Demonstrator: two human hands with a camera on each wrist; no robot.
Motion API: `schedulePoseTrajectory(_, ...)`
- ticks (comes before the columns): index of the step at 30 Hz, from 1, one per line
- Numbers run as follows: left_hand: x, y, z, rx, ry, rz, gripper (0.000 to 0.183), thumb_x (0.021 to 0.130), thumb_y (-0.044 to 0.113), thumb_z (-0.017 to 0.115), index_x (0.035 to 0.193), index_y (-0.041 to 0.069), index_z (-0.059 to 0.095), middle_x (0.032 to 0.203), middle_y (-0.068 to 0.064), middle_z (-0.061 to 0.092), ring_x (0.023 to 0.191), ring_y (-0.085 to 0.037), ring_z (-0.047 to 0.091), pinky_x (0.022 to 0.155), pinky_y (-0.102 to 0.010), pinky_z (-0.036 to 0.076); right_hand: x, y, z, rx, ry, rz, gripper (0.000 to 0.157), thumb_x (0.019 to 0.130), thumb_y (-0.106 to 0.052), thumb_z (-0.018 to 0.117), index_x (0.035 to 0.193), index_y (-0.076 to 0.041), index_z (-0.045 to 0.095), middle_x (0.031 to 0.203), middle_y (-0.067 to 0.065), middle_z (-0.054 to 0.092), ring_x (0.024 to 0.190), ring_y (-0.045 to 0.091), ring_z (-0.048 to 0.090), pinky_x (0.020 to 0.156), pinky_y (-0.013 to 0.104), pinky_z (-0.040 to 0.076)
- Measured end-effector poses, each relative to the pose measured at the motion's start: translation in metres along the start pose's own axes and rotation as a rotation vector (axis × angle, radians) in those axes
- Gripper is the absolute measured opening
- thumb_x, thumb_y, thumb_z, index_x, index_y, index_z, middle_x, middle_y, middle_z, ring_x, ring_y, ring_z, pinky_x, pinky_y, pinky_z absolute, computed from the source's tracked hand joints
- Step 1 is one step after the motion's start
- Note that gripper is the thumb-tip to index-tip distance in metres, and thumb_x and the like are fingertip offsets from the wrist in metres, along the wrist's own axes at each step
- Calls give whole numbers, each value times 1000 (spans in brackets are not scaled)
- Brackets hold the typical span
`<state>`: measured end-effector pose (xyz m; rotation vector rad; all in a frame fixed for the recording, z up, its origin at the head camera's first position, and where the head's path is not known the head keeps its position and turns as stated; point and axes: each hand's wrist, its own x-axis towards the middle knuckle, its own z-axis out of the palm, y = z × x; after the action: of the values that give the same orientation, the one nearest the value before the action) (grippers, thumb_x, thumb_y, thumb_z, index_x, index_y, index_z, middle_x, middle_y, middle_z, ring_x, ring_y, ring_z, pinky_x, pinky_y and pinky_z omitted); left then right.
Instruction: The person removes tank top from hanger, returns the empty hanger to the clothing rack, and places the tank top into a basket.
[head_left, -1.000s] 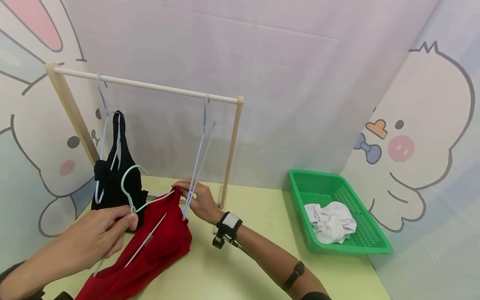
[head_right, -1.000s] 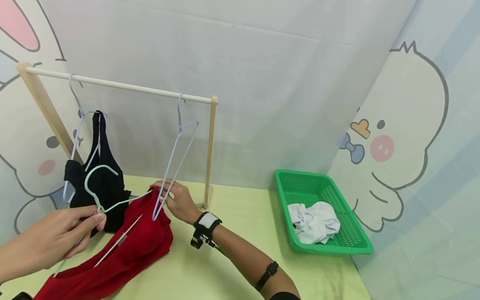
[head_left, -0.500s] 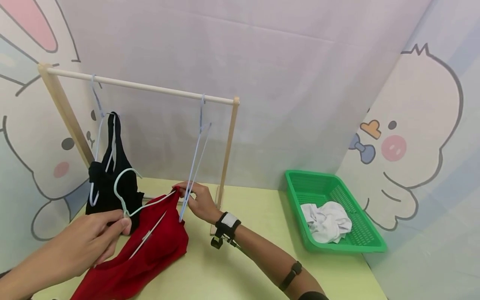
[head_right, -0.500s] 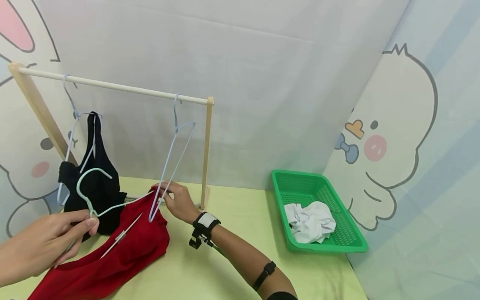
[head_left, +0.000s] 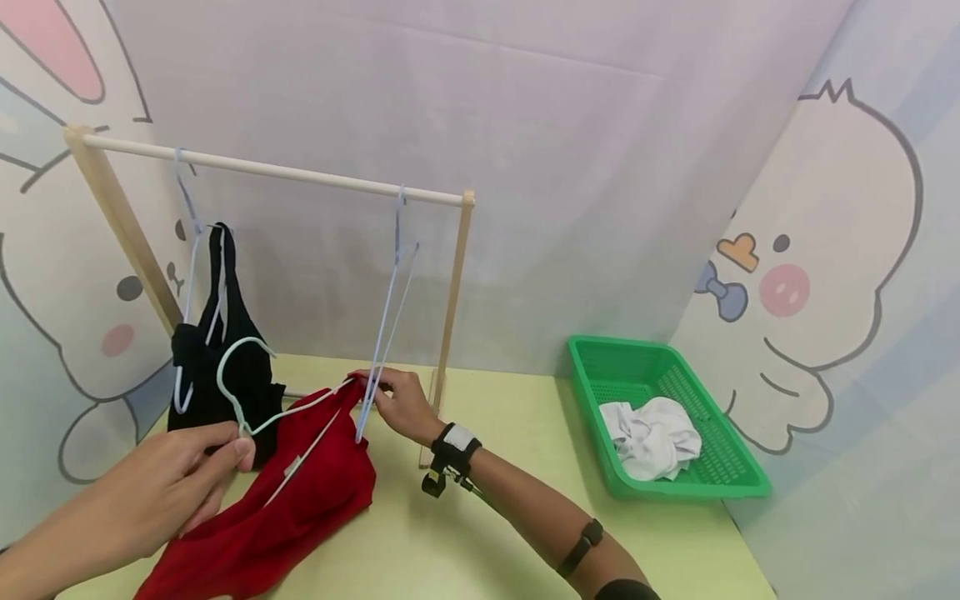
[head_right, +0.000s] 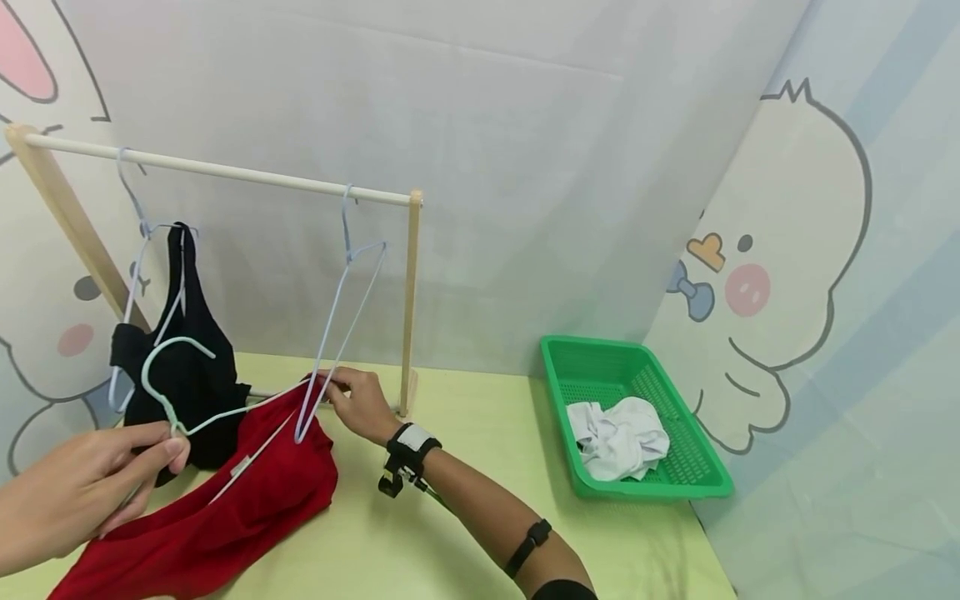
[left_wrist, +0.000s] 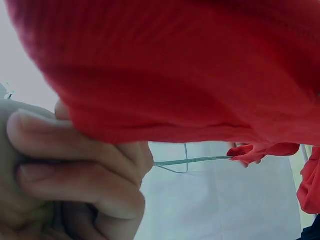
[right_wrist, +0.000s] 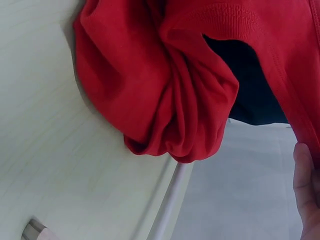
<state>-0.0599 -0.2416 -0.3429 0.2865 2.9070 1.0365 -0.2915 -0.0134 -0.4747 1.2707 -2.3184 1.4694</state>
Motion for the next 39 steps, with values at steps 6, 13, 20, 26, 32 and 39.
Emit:
schedulePoseTrajectory(6, -1, 0, 0, -1, 15, 31, 20, 116, 20, 50, 101, 13, 63, 57, 9, 49, 46, -9, 46, 44, -28, 42, -1, 1, 0, 2, 8, 24, 27, 107, 2, 59, 130, 5, 73, 116, 18, 78, 105, 22, 76, 90, 19, 56)
schedulePoseTrajectory(13, -2, -1, 0, -9, 17, 42, 20, 116, 20, 50, 101, 13, 63, 57, 9, 49, 46, -9, 47, 40, -30, 43, -1, 1, 0, 28, 7, 46, 26, 108, 2, 58, 128, 7, 74, 109, 19, 79, 98, 24, 78, 84, 18, 57)
schedulePoseTrajectory(20, -4, 3, -1, 22, 39, 29, 20, 115, 18, 51, 100, 14, 63, 57, 9, 48, 46, -8, 46, 45, -28, 42, -2, 2, 0, 58, -15, 85, 24, 109, 1, 58, 125, 6, 75, 106, 18, 79, 91, 11, 75, 79, 19, 59)
schedulePoseTrajectory(26, -4, 0, 1, 32, 52, 45, 20, 115, 18, 52, 99, 16, 63, 56, 11, 47, 46, -8, 46, 48, -27, 42, -4, -4, -1, 57, -15, 89, 23, 108, 1, 59, 123, 6, 75, 101, 18, 79, 82, 6, 71, 76, 18, 58)
schedulePoseTrajectory(32, -4, 0, 0, 23, 47, 42, 20, 115, 19, 51, 101, 15, 64, 56, 10, 48, 46, -8, 46, 47, -28, 42, -4, 4, 1, 33, -28, 110, 23, 108, -3, 61, 125, 4, 76, 91, 15, 78, 76, 17, 71, 68, 17, 53)
schedulePoseTrajectory(39, -4, 1, 0, 7, 44, 10, 19, 115, 20, 52, 102, 14, 64, 56, 8, 48, 45, -10, 46, 43, -29, 43, -6, 3, 1, 1, -62, 128, 23, 107, 0, 60, 124, 4, 77, 84, 12, 75, 72, 2, 60, 64, 16, 47)
